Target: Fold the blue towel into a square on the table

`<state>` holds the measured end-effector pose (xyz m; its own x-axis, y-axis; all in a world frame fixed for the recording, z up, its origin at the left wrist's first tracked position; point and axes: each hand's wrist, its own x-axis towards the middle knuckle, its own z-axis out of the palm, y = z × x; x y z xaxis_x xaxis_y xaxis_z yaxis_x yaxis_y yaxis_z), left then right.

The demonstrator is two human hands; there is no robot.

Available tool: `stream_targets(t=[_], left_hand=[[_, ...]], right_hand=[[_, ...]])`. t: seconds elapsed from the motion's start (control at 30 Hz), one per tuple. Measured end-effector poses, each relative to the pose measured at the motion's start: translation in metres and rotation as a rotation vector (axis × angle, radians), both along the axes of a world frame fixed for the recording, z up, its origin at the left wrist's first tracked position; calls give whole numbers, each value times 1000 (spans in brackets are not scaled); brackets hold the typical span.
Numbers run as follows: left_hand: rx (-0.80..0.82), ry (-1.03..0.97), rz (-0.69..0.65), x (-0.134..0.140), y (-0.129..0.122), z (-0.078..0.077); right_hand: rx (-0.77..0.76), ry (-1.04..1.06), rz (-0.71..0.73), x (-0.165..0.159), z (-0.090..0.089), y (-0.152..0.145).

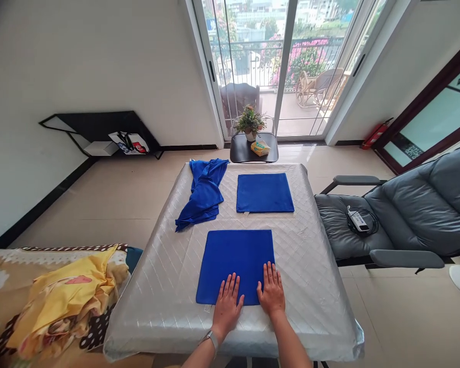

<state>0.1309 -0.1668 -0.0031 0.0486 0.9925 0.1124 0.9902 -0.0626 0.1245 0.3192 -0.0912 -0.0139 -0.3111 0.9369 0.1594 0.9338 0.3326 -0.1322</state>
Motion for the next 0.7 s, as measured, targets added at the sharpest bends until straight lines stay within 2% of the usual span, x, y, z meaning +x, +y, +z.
stream_targets(t=[0.43,0.7], left_hand=[[-108,-5,7,-1,-1,0],[-158,-17,-22,-43,-36,10]], right_hand=[[-134,28,-15,-1,3,1],[-187,19,-12,-1,7,2]])
